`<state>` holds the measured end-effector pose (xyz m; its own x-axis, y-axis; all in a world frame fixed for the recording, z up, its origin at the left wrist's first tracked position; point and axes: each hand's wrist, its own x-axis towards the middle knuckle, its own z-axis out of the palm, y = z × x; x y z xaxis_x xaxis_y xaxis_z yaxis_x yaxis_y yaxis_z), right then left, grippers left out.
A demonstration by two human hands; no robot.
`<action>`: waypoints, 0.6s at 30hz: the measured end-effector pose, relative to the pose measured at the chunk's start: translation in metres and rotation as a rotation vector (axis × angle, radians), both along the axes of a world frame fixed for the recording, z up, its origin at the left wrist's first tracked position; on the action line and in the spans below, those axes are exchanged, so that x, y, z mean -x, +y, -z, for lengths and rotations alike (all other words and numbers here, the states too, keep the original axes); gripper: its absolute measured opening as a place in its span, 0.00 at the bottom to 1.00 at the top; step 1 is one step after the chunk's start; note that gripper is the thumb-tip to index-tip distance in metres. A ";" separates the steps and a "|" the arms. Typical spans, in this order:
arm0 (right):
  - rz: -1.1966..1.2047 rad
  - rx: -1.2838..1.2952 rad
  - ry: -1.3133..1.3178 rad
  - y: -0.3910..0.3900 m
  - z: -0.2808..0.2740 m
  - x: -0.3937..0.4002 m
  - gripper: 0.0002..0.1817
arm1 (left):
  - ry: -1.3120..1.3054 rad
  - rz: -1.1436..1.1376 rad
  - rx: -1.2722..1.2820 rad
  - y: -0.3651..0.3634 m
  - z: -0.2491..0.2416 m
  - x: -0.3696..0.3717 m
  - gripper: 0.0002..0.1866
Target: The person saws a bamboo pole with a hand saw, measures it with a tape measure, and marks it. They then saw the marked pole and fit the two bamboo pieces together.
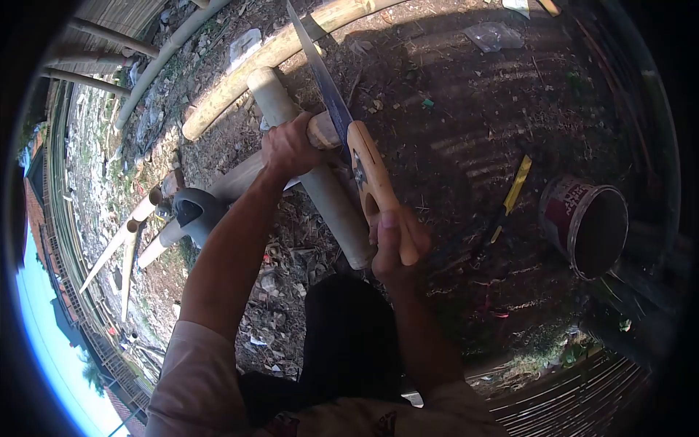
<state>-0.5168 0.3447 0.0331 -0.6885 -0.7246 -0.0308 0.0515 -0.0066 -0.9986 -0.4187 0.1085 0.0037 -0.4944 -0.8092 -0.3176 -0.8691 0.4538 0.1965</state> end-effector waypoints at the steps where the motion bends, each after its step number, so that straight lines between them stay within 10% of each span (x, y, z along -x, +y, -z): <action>1: 0.004 -0.038 0.011 -0.001 -0.005 -0.001 0.21 | 0.011 -0.010 -0.011 0.000 0.000 0.001 0.40; 5: 0.037 0.118 0.147 0.015 0.047 -0.011 0.21 | -0.014 0.014 -0.005 0.003 -0.002 0.005 0.41; 18: 0.033 -0.364 0.121 0.176 -0.061 -0.031 0.25 | 0.000 0.006 -0.019 -0.005 0.007 -0.002 0.40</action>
<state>-0.4857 0.5203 0.0939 -0.7254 -0.6588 -0.1995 -0.0608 0.3500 -0.9348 -0.4171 0.1033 -0.0028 -0.4995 -0.7999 -0.3326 -0.8662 0.4555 0.2054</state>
